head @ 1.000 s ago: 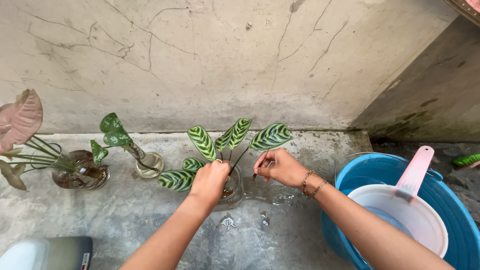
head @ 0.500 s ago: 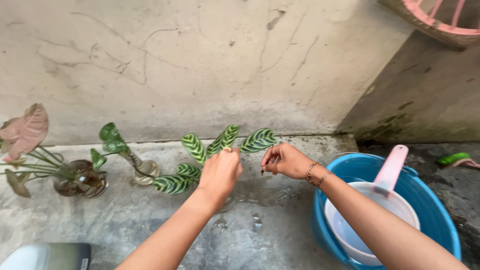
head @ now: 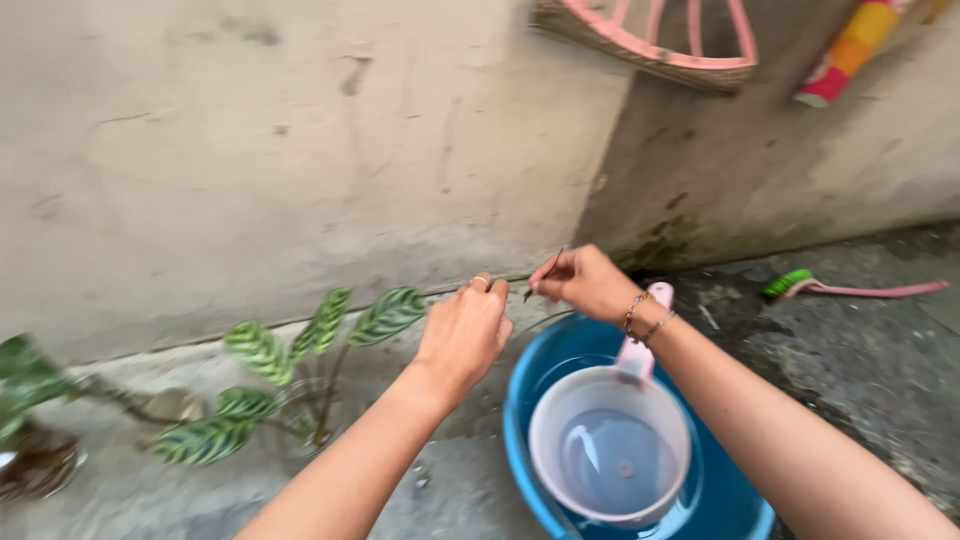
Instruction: Changing water in glass jars for indoor plants and spraying the leaves with a water spray bottle.
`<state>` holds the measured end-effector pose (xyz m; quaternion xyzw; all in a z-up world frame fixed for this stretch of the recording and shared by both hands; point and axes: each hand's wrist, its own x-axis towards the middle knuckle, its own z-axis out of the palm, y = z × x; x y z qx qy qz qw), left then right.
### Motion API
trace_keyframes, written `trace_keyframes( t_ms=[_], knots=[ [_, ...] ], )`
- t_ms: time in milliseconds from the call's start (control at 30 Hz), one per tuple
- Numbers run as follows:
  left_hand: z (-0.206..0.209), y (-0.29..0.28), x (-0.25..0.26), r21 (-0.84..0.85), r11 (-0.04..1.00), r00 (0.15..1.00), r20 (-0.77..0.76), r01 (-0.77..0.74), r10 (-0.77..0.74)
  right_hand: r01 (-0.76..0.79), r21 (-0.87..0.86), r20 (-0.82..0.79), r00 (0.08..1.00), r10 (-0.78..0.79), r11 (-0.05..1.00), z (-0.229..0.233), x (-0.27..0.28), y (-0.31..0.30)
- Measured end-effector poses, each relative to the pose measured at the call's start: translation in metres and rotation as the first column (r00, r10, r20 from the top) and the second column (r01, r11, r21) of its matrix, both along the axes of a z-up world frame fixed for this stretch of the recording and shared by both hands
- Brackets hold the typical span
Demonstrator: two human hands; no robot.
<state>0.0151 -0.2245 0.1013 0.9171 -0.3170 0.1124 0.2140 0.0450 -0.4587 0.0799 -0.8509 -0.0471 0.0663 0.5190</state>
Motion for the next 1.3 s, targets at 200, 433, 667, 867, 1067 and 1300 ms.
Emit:
trace_keyframes(
  t_ms=[200,433,667,867,1067,1300],
  knots=[
    [0.007,-0.074,0.019,0.03,0.999,0.999,0.006,0.042,-0.042,0.286,-0.141,0.151,0.952,-0.265,0.948,0.028,-0.004,-0.097],
    [-0.016,-0.147,0.04,0.075,0.995,0.997,-0.047,0.065,-0.062,0.344,-0.124,-0.01,0.938,-0.348,0.931,-0.049,-0.003,-0.234],
    [-0.03,-0.185,0.049,0.142,0.986,0.989,-0.133,0.088,-0.069,0.395,-0.509,-0.041,0.877,-0.48,0.765,-0.095,-0.016,-0.276],
    [-0.03,-0.184,0.048,0.146,0.986,0.992,-0.106,0.084,-0.069,0.422,-0.465,-0.079,0.856,-0.511,0.778,-0.081,-0.025,-0.274],
    [-0.036,-0.165,0.046,0.184,0.982,0.997,0.058,0.039,-0.05,0.348,-0.233,-0.061,0.927,-0.371,0.908,-0.073,-0.016,-0.275],
    [-0.03,-0.126,0.036,0.233,0.972,0.996,0.084,-0.005,-0.015,-0.046,-0.164,0.046,0.997,0.054,0.985,0.043,-0.028,-0.149]
  ],
)
